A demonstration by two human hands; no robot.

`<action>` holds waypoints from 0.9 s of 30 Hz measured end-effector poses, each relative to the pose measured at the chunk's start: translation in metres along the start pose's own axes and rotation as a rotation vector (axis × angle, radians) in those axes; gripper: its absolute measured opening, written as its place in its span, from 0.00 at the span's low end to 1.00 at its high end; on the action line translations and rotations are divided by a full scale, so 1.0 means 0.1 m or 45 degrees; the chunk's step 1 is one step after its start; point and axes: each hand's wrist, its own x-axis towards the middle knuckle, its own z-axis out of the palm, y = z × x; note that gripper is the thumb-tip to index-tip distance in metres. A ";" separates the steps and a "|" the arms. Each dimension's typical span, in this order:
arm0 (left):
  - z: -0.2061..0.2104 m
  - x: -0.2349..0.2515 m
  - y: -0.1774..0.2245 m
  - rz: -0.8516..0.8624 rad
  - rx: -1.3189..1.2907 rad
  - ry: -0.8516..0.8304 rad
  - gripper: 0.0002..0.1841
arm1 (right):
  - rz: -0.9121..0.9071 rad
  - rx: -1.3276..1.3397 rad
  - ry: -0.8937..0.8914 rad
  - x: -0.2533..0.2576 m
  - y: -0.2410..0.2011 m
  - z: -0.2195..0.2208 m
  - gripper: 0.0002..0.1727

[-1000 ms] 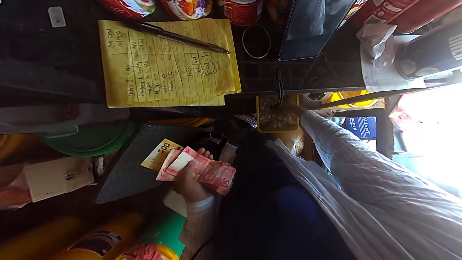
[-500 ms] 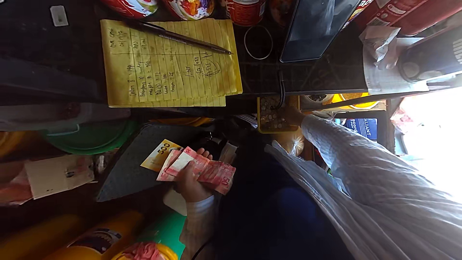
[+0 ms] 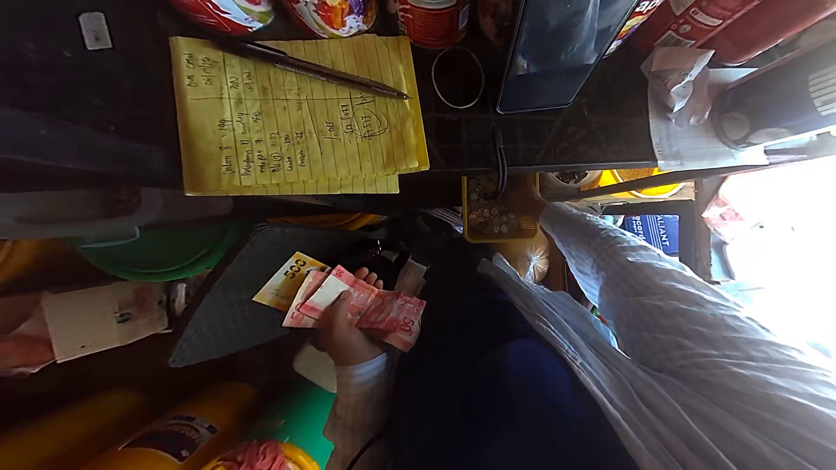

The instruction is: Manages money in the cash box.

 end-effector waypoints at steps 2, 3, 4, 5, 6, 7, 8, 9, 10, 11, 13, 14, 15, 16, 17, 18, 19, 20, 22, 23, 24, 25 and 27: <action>-0.02 0.00 0.00 -0.008 -0.011 0.011 0.14 | 0.005 -0.027 -0.013 -0.02 -0.05 0.00 0.17; -0.02 0.00 -0.01 -0.011 -0.012 0.012 0.14 | 0.011 -0.006 -0.012 -0.05 -0.05 -0.01 0.17; -0.02 0.00 -0.02 -0.013 -0.012 0.014 0.14 | 0.008 0.018 -0.019 -0.08 -0.03 -0.04 0.17; -0.01 0.01 -0.02 -0.017 -0.013 0.016 0.14 | 0.004 0.054 -0.015 -0.09 -0.01 -0.06 0.17; 0.00 0.01 -0.03 -0.023 -0.015 0.016 0.14 | -0.001 0.127 0.008 -0.09 0.02 -0.07 0.17; 0.03 0.01 -0.02 -0.030 -0.016 0.015 0.14 | -0.002 0.246 0.044 -0.09 0.05 -0.09 0.17; 0.05 0.00 -0.02 -0.035 -0.019 0.020 0.14 | -0.001 0.435 0.083 -0.11 0.07 -0.14 0.19; 0.09 -0.02 -0.01 -0.044 -0.024 0.029 0.13 | 0.003 0.715 0.150 -0.12 0.11 -0.17 0.20; 0.12 -0.02 0.00 -0.052 -0.024 0.032 0.14 | 0.003 1.056 0.246 -0.12 0.16 -0.18 0.20; 0.14 -0.03 0.01 -0.054 -0.021 0.035 0.13 | 0.036 1.400 0.321 -0.13 0.19 -0.22 0.19; 0.17 -0.02 0.01 -0.052 -0.013 0.035 0.13 | 0.128 1.998 0.406 -0.18 0.23 -0.25 0.09; 0.18 -0.02 0.01 -0.053 -0.008 0.027 0.13 | 0.113 2.083 0.415 -0.23 0.25 -0.28 0.11; 0.18 -0.01 -0.01 -0.053 -0.002 0.018 0.13 | 0.076 1.924 0.443 -0.27 0.26 -0.32 0.11; 0.19 -0.01 -0.02 -0.055 0.002 0.013 0.13 | 0.028 1.619 0.434 -0.31 0.27 -0.34 0.13; 0.20 -0.01 -0.02 -0.063 0.007 0.008 0.13 | -0.023 1.266 0.413 -0.30 0.27 -0.34 0.17; 0.21 -0.01 -0.02 -0.070 0.006 0.011 0.13 | -0.072 0.945 0.354 -0.28 0.24 -0.33 0.20; 0.21 -0.01 -0.02 -0.075 0.000 0.016 0.13 | -0.089 0.671 0.264 -0.26 0.20 -0.31 0.20; 0.21 -0.01 -0.01 -0.076 -0.006 0.018 0.13 | -0.071 0.457 0.142 -0.25 0.12 -0.29 0.20; 0.17 0.00 0.00 -0.066 -0.007 0.015 0.13 | 0.037 0.320 0.018 -0.28 -0.03 -0.32 0.21; 0.15 0.00 0.00 -0.062 -0.007 0.015 0.14 | 0.093 0.346 0.030 -0.29 -0.09 -0.35 0.20; 0.12 0.00 -0.01 -0.057 -0.006 0.019 0.14 | 0.136 0.372 0.066 -0.28 -0.14 -0.34 0.20; 0.09 0.00 -0.01 -0.058 -0.010 0.028 0.14 | 0.163 0.374 0.090 -0.25 -0.17 -0.32 0.20; 0.06 -0.01 0.00 -0.070 -0.004 0.055 0.14 | 0.192 0.434 0.147 -0.18 -0.17 -0.29 0.21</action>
